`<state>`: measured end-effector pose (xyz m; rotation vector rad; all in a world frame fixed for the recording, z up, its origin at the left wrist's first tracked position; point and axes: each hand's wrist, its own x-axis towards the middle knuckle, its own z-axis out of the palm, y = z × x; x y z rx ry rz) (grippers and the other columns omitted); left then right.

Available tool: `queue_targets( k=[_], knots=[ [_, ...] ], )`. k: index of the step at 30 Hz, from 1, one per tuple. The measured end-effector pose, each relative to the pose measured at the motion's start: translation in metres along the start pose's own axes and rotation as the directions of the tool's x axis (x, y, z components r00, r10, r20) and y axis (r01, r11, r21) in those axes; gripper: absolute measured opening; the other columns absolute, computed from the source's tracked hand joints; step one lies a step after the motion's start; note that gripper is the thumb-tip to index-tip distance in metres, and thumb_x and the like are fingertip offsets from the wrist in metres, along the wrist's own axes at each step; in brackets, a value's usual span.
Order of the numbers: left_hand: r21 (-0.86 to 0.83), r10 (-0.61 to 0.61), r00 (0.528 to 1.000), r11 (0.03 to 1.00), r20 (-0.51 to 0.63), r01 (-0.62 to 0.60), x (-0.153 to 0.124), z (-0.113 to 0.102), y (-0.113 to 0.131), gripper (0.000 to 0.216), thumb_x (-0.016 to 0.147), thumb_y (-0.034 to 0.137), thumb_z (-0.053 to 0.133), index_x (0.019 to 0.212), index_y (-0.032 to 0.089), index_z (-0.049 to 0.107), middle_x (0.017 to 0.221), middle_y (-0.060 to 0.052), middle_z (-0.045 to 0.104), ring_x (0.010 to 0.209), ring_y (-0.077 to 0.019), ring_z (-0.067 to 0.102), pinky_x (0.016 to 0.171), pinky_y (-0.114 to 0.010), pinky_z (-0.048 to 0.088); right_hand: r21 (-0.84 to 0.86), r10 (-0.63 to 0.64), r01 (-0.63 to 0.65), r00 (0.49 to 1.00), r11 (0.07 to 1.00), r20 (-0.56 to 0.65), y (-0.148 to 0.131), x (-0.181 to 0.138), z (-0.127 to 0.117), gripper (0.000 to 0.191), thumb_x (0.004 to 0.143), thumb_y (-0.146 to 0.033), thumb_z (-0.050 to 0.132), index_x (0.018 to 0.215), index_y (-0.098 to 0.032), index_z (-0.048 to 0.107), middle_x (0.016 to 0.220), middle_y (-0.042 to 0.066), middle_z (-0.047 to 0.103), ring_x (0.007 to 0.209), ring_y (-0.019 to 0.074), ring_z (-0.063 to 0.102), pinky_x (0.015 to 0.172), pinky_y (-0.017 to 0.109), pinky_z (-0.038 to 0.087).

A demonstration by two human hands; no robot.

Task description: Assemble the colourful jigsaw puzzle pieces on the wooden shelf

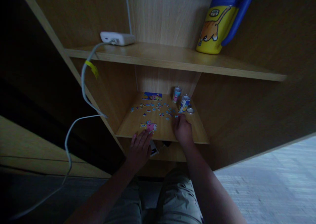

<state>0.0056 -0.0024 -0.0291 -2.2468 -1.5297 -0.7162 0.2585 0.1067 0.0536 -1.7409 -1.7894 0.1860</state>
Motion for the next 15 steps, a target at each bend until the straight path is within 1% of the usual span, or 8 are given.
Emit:
queue_targets(
  k=[3, 8, 11, 15],
  knots=[
    [0.003, 0.001, 1.0, 1.0, 0.007, -0.002, 0.0004, -0.001, 0.0, 0.073, 0.104, 0.029, 0.06, 0.174, 0.02, 0.042, 0.178, -0.011, 0.042, 0.168, -0.0274, 0.035, 0.143, -0.052, 0.013, 0.003, -0.017, 0.017, 1.0, 1.0, -0.015, 0.0017, -0.0004, 0.0008, 0.032, 0.112, -0.033, 0.043, 0.136, -0.018, 0.057, 0.109, 0.013, 0.081, 0.09, 0.0262, 0.077, 0.077, 0.031, 0.049],
    [-0.005, 0.007, 1.0, 1.0, -0.019, -0.007, 0.0024, -0.0045, 0.0004, 0.066, 0.105, 0.028, 0.058, 0.17, 0.019, 0.048, 0.177, -0.01, 0.044, 0.167, -0.0263, 0.037, 0.144, -0.05, 0.008, -0.03, -0.047, 0.047, 0.999, 0.998, -0.001, -0.0007, -0.0007, -0.0005, 0.029, 0.111, -0.035, 0.046, 0.127, -0.018, 0.063, 0.107, 0.013, 0.081, 0.091, 0.0257, 0.077, 0.078, 0.031, 0.048],
    [-0.005, 0.009, 1.0, 1.0, -0.007, -0.009, 0.0025, -0.0058, 0.0002, 0.068, 0.105, 0.028, 0.058, 0.171, 0.018, 0.046, 0.177, -0.01, 0.044, 0.167, -0.0263, 0.037, 0.144, -0.05, 0.008, -0.108, -0.049, 0.053, 0.998, 0.993, 0.038, -0.0038, -0.0009, -0.0022, 0.027, 0.11, -0.036, 0.049, 0.119, -0.019, 0.068, 0.103, 0.012, 0.081, 0.091, 0.025, 0.076, 0.079, 0.031, 0.047],
    [-0.004, 0.015, 1.0, 1.0, -0.004, -0.015, 0.0014, -0.0047, -0.0003, 0.071, 0.105, 0.029, 0.058, 0.173, 0.019, 0.042, 0.177, -0.01, 0.044, 0.169, -0.0261, 0.034, 0.144, -0.05, 0.008, -0.169, -0.047, 0.059, 0.996, 0.984, 0.076, -0.0063, -0.0009, -0.0037, 0.024, 0.11, -0.034, 0.052, 0.112, -0.021, 0.072, 0.106, 0.01, 0.082, 0.094, 0.0245, 0.076, 0.082, 0.031, 0.047]
  ],
)
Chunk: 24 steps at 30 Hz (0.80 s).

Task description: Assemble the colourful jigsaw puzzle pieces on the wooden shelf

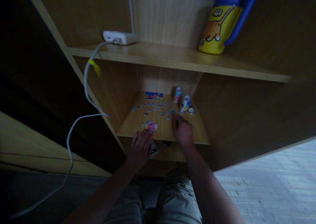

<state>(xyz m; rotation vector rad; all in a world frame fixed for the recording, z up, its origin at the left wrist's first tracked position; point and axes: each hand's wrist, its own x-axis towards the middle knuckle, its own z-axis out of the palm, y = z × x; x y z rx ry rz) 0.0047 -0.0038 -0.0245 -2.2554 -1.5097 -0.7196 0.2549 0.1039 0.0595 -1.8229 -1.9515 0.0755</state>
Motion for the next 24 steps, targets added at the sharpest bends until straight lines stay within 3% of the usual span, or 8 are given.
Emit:
queue_targets(
  k=[13, 17, 24],
  knots=[
    [0.009, -0.01, 1.0, 1.0, -0.01, 0.01, -0.0005, 0.0015, 0.0003, 0.07, 0.105, 0.029, 0.058, 0.173, 0.02, 0.042, 0.178, -0.009, 0.043, 0.169, -0.0254, 0.034, 0.144, -0.05, 0.008, 0.059, -0.074, 0.079, 0.993, 0.995, -0.088, 0.0056, 0.0025, 0.0059, 0.03, 0.108, -0.032, 0.049, 0.112, -0.017, 0.075, 0.117, 0.016, 0.077, 0.103, 0.0267, 0.072, 0.095, 0.036, 0.053],
    [0.008, -0.007, 1.0, 1.0, -0.009, 0.007, -0.0004, 0.0009, 0.0001, 0.074, 0.104, 0.03, 0.059, 0.175, 0.021, 0.039, 0.178, -0.01, 0.042, 0.169, -0.0268, 0.034, 0.144, -0.051, 0.011, 0.122, -0.117, 0.124, 0.991, 0.985, -0.066, 0.0045, 0.0014, 0.0041, 0.029, 0.108, -0.033, 0.05, 0.11, -0.019, 0.076, 0.114, 0.014, 0.079, 0.103, 0.0265, 0.073, 0.098, 0.037, 0.054],
    [0.003, -0.005, 1.0, 1.0, -0.009, 0.005, 0.0009, -0.0021, 0.0006, 0.068, 0.105, 0.031, 0.057, 0.171, 0.019, 0.046, 0.179, -0.009, 0.039, 0.168, -0.025, 0.035, 0.144, -0.048, 0.004, 0.238, -0.176, 0.193, 0.98, 0.952, -0.09, 0.0052, -0.0001, 0.0031, 0.028, 0.108, -0.036, 0.054, 0.121, -0.023, 0.075, 0.124, 0.012, 0.081, 0.111, 0.027, 0.074, 0.106, 0.041, 0.055]
  ],
)
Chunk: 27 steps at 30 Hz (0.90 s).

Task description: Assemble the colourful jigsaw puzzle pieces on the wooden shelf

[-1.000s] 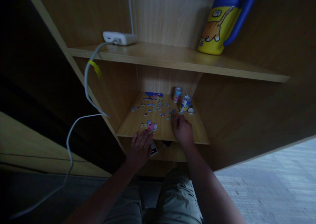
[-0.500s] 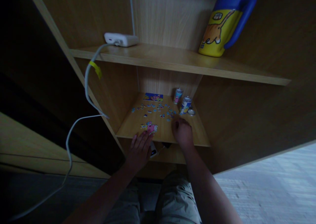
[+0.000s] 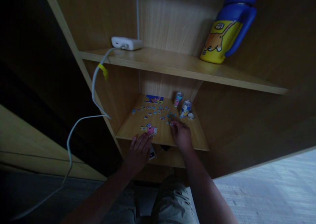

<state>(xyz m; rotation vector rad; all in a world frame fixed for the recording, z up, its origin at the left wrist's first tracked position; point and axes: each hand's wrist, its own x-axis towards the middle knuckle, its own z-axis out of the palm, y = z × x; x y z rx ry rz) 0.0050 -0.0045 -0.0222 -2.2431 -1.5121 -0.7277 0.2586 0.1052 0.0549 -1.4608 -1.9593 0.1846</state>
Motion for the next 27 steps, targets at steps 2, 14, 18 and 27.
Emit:
queue_targets(
  k=[2, 14, 18, 27],
  knots=[
    [-0.001, 0.003, 1.0, 1.0, -0.006, -0.003, 0.0, 0.0, 0.0, 0.067, 0.105, 0.03, 0.057, 0.171, 0.019, 0.046, 0.18, -0.008, 0.039, 0.168, -0.025, 0.035, 0.144, -0.048, 0.002, 0.042, -0.043, 0.042, 0.999, 0.998, 0.02, -0.001, -0.001, 0.0, 0.026, 0.107, -0.036, 0.056, 0.117, -0.024, 0.077, 0.12, 0.01, 0.081, 0.111, 0.0262, 0.074, 0.106, 0.04, 0.055],
    [-0.027, -0.005, 1.0, 1.0, -0.017, 0.004, 0.001, 0.002, 0.0, 0.069, 0.102, 0.028, 0.063, 0.169, 0.02, 0.05, 0.178, -0.009, 0.043, 0.166, -0.027, 0.038, 0.144, -0.048, 0.005, 0.339, -0.107, 0.016, 0.961, 0.941, 0.253, -0.011, -0.003, -0.002, 0.021, 0.102, -0.038, 0.066, 0.105, -0.024, 0.08, 0.1, 0.004, 0.084, 0.093, 0.0203, 0.078, 0.089, 0.032, 0.059],
    [-0.019, -0.002, 1.0, 1.0, -0.027, 0.002, 0.001, 0.003, 0.0, 0.069, 0.102, 0.028, 0.063, 0.169, 0.019, 0.05, 0.176, -0.009, 0.045, 0.165, -0.0271, 0.041, 0.144, -0.048, 0.004, 0.357, -0.137, 0.036, 0.955, 0.933, 0.262, -0.012, -0.002, 0.0, 0.019, 0.102, -0.036, 0.067, 0.106, -0.025, 0.082, 0.103, 0.004, 0.085, 0.096, 0.0212, 0.079, 0.089, 0.033, 0.06],
    [-0.004, -0.002, 0.999, 1.0, -0.036, 0.002, -0.002, 0.01, 0.0, 0.071, 0.104, 0.028, 0.061, 0.173, 0.021, 0.044, 0.176, -0.01, 0.045, 0.167, -0.0276, 0.039, 0.144, -0.051, 0.01, 0.341, -0.281, 0.216, 0.947, 0.915, 0.153, -0.013, -0.004, 0.005, 0.01, 0.102, -0.03, 0.072, 0.104, -0.028, 0.082, 0.097, 0.004, 0.083, 0.091, 0.0228, 0.077, 0.09, 0.037, 0.057]
  ],
)
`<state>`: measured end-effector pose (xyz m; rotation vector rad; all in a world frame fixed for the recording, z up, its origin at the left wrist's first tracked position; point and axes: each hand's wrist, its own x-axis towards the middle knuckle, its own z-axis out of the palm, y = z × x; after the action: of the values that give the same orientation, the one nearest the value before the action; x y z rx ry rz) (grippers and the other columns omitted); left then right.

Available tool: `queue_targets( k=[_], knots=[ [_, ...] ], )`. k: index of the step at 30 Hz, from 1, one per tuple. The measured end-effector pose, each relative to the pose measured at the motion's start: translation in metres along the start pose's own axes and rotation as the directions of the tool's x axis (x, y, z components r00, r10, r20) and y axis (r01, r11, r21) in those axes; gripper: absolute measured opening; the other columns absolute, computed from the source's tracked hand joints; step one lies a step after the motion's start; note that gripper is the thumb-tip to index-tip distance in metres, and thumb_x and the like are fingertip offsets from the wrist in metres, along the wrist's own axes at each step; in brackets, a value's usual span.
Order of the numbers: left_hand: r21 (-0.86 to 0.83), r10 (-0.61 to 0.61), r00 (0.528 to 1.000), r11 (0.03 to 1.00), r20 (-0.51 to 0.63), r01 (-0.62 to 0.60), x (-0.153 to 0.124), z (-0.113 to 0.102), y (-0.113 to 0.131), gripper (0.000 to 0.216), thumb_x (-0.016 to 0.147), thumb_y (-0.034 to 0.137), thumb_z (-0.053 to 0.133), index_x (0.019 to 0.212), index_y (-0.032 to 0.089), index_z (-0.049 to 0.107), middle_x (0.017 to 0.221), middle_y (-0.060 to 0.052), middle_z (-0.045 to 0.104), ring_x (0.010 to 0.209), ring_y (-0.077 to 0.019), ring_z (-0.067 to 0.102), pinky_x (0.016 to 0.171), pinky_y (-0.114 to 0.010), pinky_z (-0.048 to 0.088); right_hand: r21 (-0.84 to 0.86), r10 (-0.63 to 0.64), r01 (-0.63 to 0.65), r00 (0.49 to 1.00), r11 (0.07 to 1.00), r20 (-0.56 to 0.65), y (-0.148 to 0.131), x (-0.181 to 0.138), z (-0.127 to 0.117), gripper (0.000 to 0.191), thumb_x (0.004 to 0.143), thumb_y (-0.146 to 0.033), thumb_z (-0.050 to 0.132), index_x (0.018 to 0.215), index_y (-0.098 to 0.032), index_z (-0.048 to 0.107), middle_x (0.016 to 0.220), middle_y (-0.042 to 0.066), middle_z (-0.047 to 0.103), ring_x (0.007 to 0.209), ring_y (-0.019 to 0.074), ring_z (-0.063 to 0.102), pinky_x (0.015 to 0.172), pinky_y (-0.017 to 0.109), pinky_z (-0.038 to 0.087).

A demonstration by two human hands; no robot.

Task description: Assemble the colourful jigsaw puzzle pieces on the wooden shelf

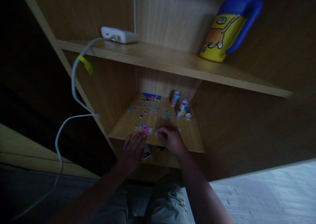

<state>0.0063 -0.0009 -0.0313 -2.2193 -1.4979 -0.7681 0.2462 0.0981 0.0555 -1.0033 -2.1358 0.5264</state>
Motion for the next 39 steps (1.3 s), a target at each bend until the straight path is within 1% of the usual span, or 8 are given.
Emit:
queue_targets(
  k=[8, 13, 15, 21, 26, 31, 35, 39],
  knots=[
    [-0.055, -0.018, 1.0, 0.998, -0.011, 0.017, -0.001, 0.001, 0.001, 0.067, 0.105, 0.025, 0.06, 0.17, 0.021, 0.047, 0.175, -0.01, 0.047, 0.166, -0.0266, 0.04, 0.144, -0.05, 0.009, 0.027, 0.011, -0.012, 0.999, 1.0, 0.039, -0.01, 0.004, 0.017, 0.01, 0.102, -0.027, 0.072, 0.106, -0.029, 0.081, 0.098, 0.004, 0.081, 0.092, 0.0224, 0.075, 0.089, 0.036, 0.056],
    [-0.078, -0.009, 1.0, 0.997, -0.022, 0.007, 0.001, -0.003, 0.001, 0.063, 0.105, 0.025, 0.058, 0.168, 0.02, 0.051, 0.173, -0.011, 0.05, 0.165, -0.0278, 0.042, 0.143, -0.051, 0.012, 0.18, 0.088, -0.103, 0.992, 0.978, 0.085, -0.011, 0.005, 0.017, 0.012, 0.104, -0.033, 0.069, 0.105, -0.027, 0.08, 0.098, 0.002, 0.082, 0.086, 0.0198, 0.075, 0.082, 0.032, 0.056],
    [-0.085, -0.009, 1.0, 0.996, -0.025, 0.007, 0.002, -0.005, 0.002, 0.063, 0.105, 0.025, 0.058, 0.167, 0.021, 0.052, 0.172, -0.011, 0.052, 0.164, -0.0279, 0.043, 0.143, -0.051, 0.013, 0.207, 0.105, -0.122, 0.99, 0.971, 0.096, -0.011, 0.006, 0.016, 0.014, 0.104, -0.035, 0.069, 0.105, -0.027, 0.08, 0.099, 0.002, 0.083, 0.086, 0.0196, 0.075, 0.081, 0.031, 0.057],
    [-0.103, -0.016, 1.0, 0.995, -0.027, 0.013, 0.005, -0.008, 0.003, 0.063, 0.104, 0.025, 0.059, 0.166, 0.019, 0.053, 0.171, -0.012, 0.054, 0.163, -0.0284, 0.045, 0.143, -0.051, 0.012, 0.149, 0.079, -0.096, 0.99, 0.984, 0.117, -0.012, 0.008, 0.016, 0.014, 0.104, -0.035, 0.07, 0.108, -0.029, 0.083, 0.098, 0.002, 0.083, 0.082, 0.0193, 0.075, 0.079, 0.031, 0.056],
    [-0.108, -0.025, 0.999, 0.994, -0.032, 0.021, 0.005, -0.008, 0.005, 0.062, 0.104, 0.024, 0.058, 0.166, 0.019, 0.053, 0.168, -0.012, 0.057, 0.161, -0.0283, 0.047, 0.142, -0.051, 0.011, 0.089, 0.03, -0.041, 0.992, 0.995, 0.12, -0.009, 0.007, 0.017, 0.013, 0.105, -0.036, 0.072, 0.11, -0.03, 0.082, 0.104, 0.003, 0.083, 0.09, 0.0208, 0.076, 0.083, 0.033, 0.056],
    [-0.11, -0.026, 0.999, 0.994, -0.033, 0.022, 0.003, -0.005, 0.004, 0.065, 0.104, 0.024, 0.059, 0.168, 0.019, 0.05, 0.17, -0.013, 0.055, 0.163, -0.0282, 0.044, 0.143, -0.052, 0.01, 0.049, 0.031, -0.037, 0.993, 0.998, 0.118, -0.008, 0.007, 0.016, 0.009, 0.1, -0.028, 0.075, 0.108, -0.029, 0.079, 0.099, 0.003, 0.08, 0.089, 0.0208, 0.073, 0.082, 0.033, 0.054],
    [-0.103, -0.034, 0.998, 0.994, -0.062, 0.027, 0.002, 0.001, 0.004, 0.063, 0.105, 0.023, 0.058, 0.167, 0.019, 0.051, 0.169, -0.013, 0.056, 0.163, -0.0281, 0.045, 0.143, -0.052, 0.011, 0.133, 0.052, -0.066, 0.993, 0.989, 0.105, -0.008, 0.006, 0.014, 0.005, 0.101, -0.029, 0.072, 0.103, -0.026, 0.076, 0.096, 0.002, 0.078, 0.085, 0.0185, 0.07, 0.079, 0.03, 0.053],
    [-0.104, -0.055, 0.99, 0.994, -0.133, 0.041, 0.002, 0.008, 0.005, 0.063, 0.105, 0.024, 0.058, 0.167, 0.02, 0.051, 0.164, -0.014, 0.061, 0.16, -0.0271, 0.05, 0.142, -0.051, 0.01, 0.231, 0.135, -0.145, 0.989, 0.962, 0.06, -0.007, 0.005, 0.016, 0.013, 0.104, -0.036, 0.067, 0.105, -0.025, 0.074, 0.095, 0.002, 0.077, 0.083, 0.018, 0.069, 0.078, 0.03, 0.053]
  ],
)
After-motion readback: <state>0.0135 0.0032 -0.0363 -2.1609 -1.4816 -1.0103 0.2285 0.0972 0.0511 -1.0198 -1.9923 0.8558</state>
